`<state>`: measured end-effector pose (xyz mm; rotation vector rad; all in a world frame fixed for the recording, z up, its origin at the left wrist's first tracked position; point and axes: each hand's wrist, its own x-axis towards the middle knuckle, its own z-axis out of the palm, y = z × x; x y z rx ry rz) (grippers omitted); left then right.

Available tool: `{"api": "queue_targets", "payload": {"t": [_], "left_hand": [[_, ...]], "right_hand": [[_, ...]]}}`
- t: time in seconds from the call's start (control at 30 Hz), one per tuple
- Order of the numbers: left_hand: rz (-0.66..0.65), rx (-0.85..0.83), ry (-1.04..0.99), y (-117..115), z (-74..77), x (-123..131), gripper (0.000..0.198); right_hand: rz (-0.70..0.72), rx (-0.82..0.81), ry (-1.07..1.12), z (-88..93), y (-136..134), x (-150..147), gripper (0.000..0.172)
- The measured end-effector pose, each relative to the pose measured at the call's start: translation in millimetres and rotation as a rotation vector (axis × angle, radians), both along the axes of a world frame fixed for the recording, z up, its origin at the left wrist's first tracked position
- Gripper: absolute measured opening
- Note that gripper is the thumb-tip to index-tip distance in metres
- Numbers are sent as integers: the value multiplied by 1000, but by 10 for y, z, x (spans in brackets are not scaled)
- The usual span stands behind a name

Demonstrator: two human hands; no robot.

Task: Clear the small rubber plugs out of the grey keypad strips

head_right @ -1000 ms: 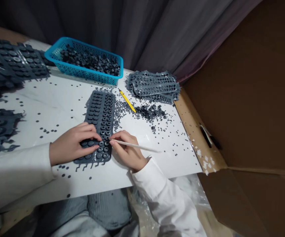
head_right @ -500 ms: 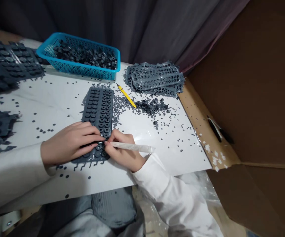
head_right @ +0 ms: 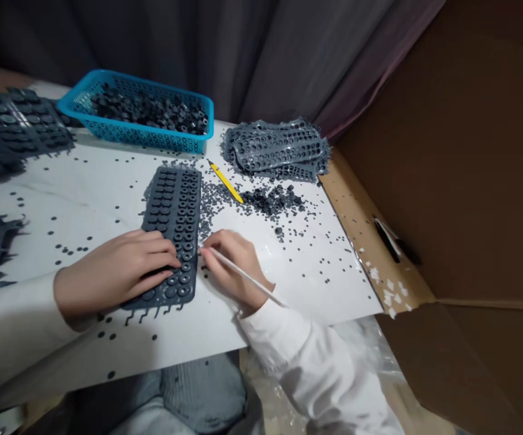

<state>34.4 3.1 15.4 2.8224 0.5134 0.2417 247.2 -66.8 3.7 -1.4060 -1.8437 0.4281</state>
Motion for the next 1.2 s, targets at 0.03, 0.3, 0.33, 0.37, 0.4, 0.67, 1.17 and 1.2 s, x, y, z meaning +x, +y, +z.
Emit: {"api": "queue_targets", "payload": {"t": [0.03,0.3,0.33,0.37,0.4,0.67,1.17,1.2], "left_hand": [[7,-2,19,-3,17,10,13],[32,-20,44,-3,40,23,12],[27,-17,40,-3,41,25,12],[17,-12,35,-5,42,27,13],[4,-3,33,-7,40,29,13],[-30,43,-64,12,-58,-4,16],[2,-259,-147,127,-176,-30,20],[4,-262,-147,124,-176,-30,19]], "right_hand": [[5,81,-145,-4,67,76,8],[103,91,-837,22,639,314,16],[65,37,-813,57,752,314,16],[1,-27,-774,94,880,313,19],[-77,-103,-742,128,1019,308,22],[-206,-283,-620,185,1764,71,29],[189,-268,656,300,469,68,43],[206,-325,674,227,355,-8,46]]}}
